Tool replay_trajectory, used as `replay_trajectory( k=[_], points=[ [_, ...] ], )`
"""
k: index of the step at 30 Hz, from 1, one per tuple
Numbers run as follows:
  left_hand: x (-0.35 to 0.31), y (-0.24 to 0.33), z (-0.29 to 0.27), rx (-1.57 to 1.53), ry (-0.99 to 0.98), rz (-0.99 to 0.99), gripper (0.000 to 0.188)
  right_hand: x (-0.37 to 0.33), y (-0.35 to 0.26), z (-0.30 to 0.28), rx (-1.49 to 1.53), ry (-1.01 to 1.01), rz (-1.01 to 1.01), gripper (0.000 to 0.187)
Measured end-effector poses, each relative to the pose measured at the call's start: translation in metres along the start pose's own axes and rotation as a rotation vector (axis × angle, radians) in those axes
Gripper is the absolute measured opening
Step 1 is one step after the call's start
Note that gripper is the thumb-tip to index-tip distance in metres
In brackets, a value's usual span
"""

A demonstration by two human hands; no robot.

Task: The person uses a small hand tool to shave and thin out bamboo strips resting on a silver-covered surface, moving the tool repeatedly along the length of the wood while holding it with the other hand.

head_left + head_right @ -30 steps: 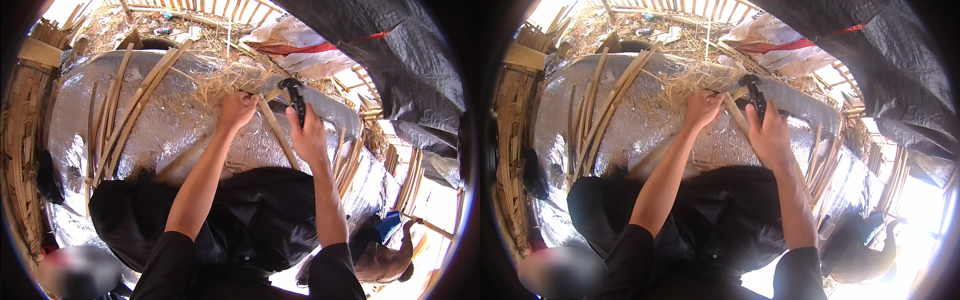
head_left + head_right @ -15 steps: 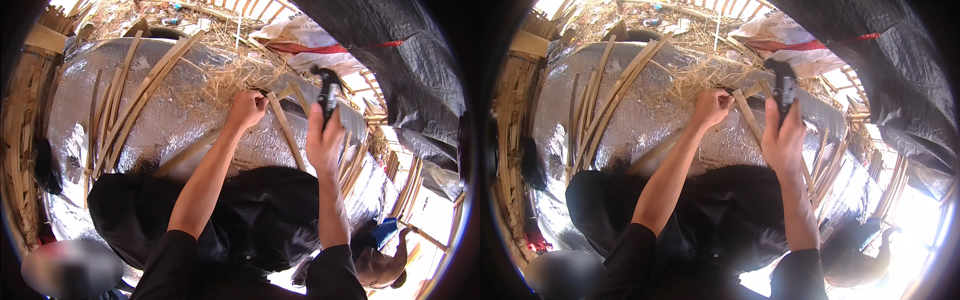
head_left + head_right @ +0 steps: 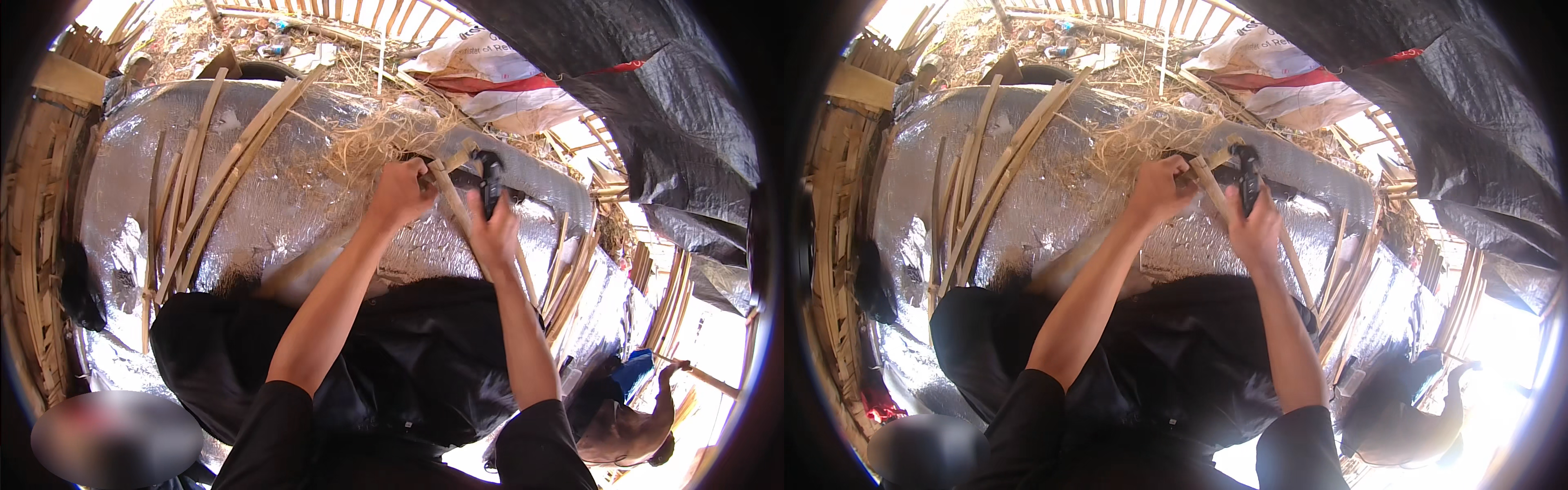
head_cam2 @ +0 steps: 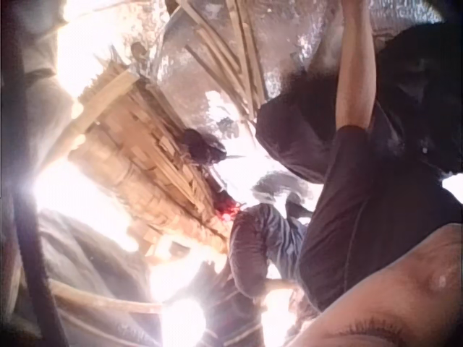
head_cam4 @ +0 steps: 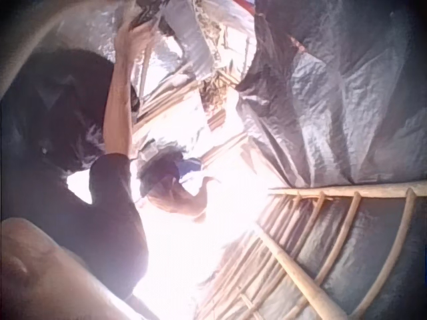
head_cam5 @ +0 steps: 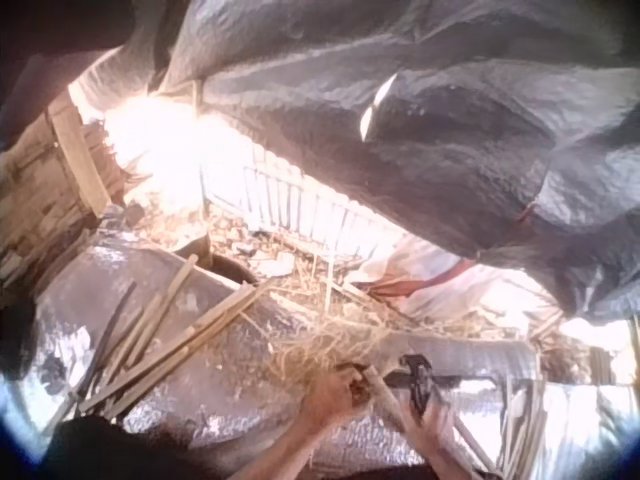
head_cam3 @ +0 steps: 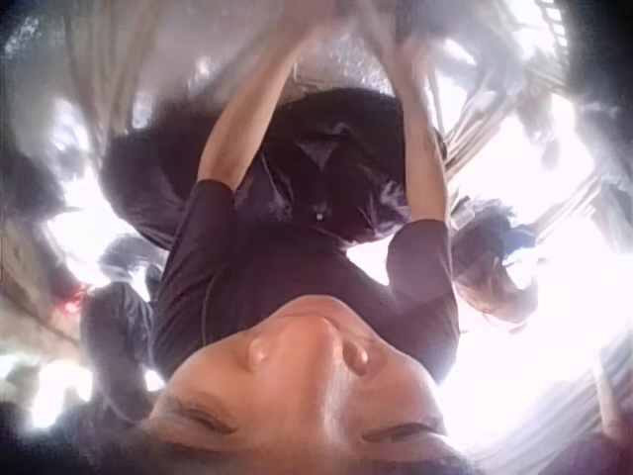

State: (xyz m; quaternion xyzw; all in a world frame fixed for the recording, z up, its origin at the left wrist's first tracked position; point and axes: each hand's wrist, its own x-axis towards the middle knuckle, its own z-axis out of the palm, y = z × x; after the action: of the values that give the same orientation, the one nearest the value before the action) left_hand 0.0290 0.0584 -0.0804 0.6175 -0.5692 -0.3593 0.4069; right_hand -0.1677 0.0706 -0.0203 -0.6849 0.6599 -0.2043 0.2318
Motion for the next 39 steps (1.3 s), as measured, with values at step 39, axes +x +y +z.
replay_trajectory(
  k=[39],
  points=[
    [-0.023, -0.005, 0.003, 0.363, 0.021, 0.393, 0.038, -0.002, 0.042, 0.039, -0.029, 0.031, -0.092, 0.042]
  ],
)
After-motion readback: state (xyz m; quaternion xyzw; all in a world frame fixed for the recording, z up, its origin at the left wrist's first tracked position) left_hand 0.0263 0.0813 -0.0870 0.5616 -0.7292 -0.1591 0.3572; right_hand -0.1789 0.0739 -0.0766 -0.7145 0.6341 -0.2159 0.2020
